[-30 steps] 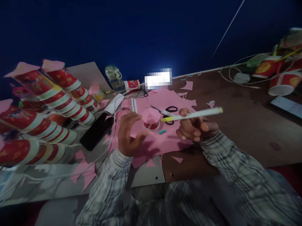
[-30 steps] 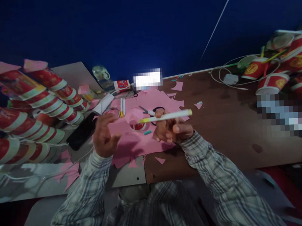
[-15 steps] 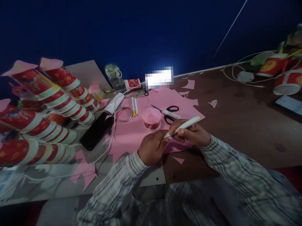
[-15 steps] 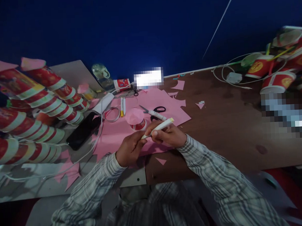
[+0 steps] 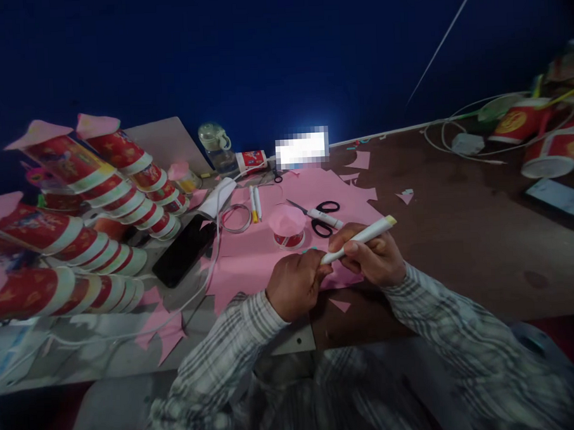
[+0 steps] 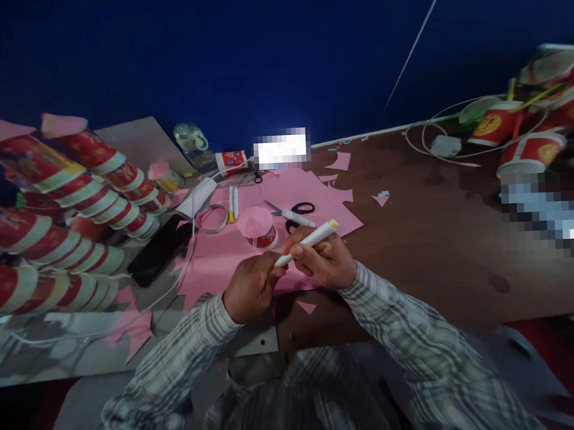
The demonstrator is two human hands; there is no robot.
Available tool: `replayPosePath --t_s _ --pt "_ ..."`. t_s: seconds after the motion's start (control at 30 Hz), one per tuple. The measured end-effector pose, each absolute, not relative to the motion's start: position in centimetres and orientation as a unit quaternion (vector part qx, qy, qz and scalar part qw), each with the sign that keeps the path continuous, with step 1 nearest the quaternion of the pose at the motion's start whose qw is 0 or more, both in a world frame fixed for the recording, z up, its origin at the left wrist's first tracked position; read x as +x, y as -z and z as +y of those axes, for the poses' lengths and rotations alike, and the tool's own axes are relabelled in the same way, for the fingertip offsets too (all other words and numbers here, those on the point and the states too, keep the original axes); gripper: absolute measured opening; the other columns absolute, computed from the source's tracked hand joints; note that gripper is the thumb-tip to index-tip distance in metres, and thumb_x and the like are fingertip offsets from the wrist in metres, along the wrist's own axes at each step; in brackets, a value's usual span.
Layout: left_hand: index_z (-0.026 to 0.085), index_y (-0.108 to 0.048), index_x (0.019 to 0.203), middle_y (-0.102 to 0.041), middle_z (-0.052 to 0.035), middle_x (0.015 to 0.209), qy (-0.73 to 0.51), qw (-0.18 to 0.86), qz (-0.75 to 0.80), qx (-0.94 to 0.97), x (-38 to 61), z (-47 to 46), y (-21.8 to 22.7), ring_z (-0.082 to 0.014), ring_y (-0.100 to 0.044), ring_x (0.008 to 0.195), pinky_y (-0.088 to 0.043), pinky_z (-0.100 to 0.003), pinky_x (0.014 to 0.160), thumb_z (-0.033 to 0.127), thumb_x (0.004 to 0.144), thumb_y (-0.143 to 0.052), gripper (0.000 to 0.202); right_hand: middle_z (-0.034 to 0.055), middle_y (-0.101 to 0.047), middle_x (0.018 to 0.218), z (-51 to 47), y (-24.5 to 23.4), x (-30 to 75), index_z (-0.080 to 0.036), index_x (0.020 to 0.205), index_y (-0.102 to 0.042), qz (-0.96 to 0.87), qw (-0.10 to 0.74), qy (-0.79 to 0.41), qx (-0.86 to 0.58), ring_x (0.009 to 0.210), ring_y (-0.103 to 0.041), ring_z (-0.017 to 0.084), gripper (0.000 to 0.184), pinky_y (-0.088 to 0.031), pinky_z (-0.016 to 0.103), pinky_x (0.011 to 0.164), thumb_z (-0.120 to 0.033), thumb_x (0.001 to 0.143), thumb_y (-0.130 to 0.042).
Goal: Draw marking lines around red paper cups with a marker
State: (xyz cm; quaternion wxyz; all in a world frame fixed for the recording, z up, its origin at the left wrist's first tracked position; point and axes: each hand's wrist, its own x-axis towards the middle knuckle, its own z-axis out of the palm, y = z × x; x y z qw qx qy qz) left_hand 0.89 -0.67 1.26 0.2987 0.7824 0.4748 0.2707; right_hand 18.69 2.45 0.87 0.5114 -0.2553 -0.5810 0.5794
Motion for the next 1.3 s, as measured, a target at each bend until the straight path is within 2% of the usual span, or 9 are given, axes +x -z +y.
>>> replayPosePath --t_s 0.17,0.23,0.27,0.4,0.57,0.7,0.9,1.13,1.3 --pt "0.023 -0.055 0.086 -0.058 -0.0016 0.065 -0.243 0.304 0.457 0.800 0.8 -1.2 -1.2 -0.0175 -0.056 0.056 -0.043 -0.028 0.055 0.052 0.103 -0.023 0.047 -0.0048 -0.044 0.042 2.3 -1.5 18.4 -0.018 0.074 -0.065 -0.598 0.505 -0.556 -0.279 0.032 -0.037 0.008 0.038 -0.021 0.021 0.032 -0.052 0.091 -0.063" --pt "0.022 -0.055 0.085 -0.056 -0.0022 0.063 -0.252 0.250 0.491 0.796 0.3 -1.4 -0.3 -0.0190 -0.055 0.055 -0.041 -0.029 0.053 0.054 0.101 -0.029 0.044 -0.0047 -0.045 0.043 3.3 -2.5 19.7 -0.020 0.069 -0.062 -0.582 0.556 -0.517 -0.292 0.033 -0.036 0.008 0.037 -0.024 0.023 0.034 -0.051 0.087 -0.068" --pt "0.022 -0.056 0.085 -0.056 -0.0032 0.063 -0.258 0.218 0.513 0.789 0.0 -1.5 0.2 -0.0202 -0.056 0.056 -0.040 -0.030 0.053 0.056 0.100 -0.032 0.044 -0.0060 -0.040 0.042 4.0 -3.1 20.7 -0.022 0.065 -0.060 -0.523 0.651 -0.457 -0.306 0.034 -0.032 0.007 0.038 -0.025 0.024 0.036 -0.052 0.084 -0.072" --pt "0.022 -0.055 0.081 -0.060 -0.0029 0.064 -0.306 0.263 0.477 0.781 -0.8 -1.8 1.1 -0.0171 -0.056 0.054 -0.041 -0.028 0.054 0.046 0.104 -0.025 0.045 -0.0093 -0.027 0.040 6.7 -4.7 24.3 -0.027 0.063 -0.058 -0.413 0.767 -0.392 -0.294 0.038 -0.022 0.007 0.034 -0.035 0.028 0.046 -0.049 0.085 -0.073" --pt "0.021 -0.062 0.097 -0.061 -0.0010 0.071 -0.441 0.303 0.328 0.779 -1.2 -1.5 -1.3 -0.0129 -0.056 0.060 -0.045 -0.025 0.060 0.034 0.103 -0.038 0.028 -0.0081 -0.035 0.041 6.9 -2.9 22.6 -0.027 0.079 -0.065 -0.422 0.680 -0.533 -0.274 0.040 -0.038 0.011 0.026 -0.048 0.033 0.055 -0.050 0.091 -0.064" --pt "0.022 -0.064 0.102 -0.062 -0.0010 0.076 -0.540 0.233 0.426 0.687 -3.9 -0.5 -1.6 -0.0143 -0.059 0.069 -0.050 -0.027 0.067 0.025 0.100 -0.042 0.022 -0.0022 -0.065 0.071 7.8 -1.0 21.7 -0.030 0.103 -0.064 -0.435 0.677 -0.515 -0.296 0.065 -0.063 0.015 0.027 -0.054 0.033 0.064 -0.051 0.087 -0.068" --pt "0.018 -0.066 0.094 -0.068 -0.0065 0.088 -0.339 0.186 0.599 0.701 -7.6 1.7 1.7 -0.0215 -0.063 0.082 -0.054 -0.040 0.081 0.034 0.088 -0.055 0.020 0.0034 -0.074 0.086 7.8 1.8 20.5 -0.024 0.114 -0.058 -0.546 0.607 -0.466 -0.341 0.075 -0.070 0.017 0.032 -0.058 0.037 0.077 -0.047 0.092 -0.064" --pt "0.014 -0.050 0.131 -0.065 -0.0152 0.114 -0.198 0.157 0.654 0.714 -5.3 3.2 3.1 -0.0341 -0.062 0.109 -0.050 -0.052 0.097 0.040 0.067 -0.086 0.078 0.0117 -0.072 0.113 6.7 4.1 18.2 -0.023 0.118 -0.053 -0.685 0.462 -0.437 -0.356 0.105 -0.072 0.025 0.032 -0.060 0.046 0.090 -0.042 0.093 -0.060" --pt "0.011 -0.054 0.122 -0.064 -0.0171 0.112 -0.157 0.142 0.660 0.720 -3.7 4.1 3.3 -0.0362 -0.060 0.109 -0.048 -0.049 0.096 0.045 0.067 -0.086 0.071 0.0122 -0.071 0.116 6.8 4.4 17.9 -0.024 0.120 -0.052 -0.707 0.427 -0.418 -0.378 0.106 -0.072 0.027 0.034 -0.060 0.048 0.093 -0.033 0.090 -0.062"
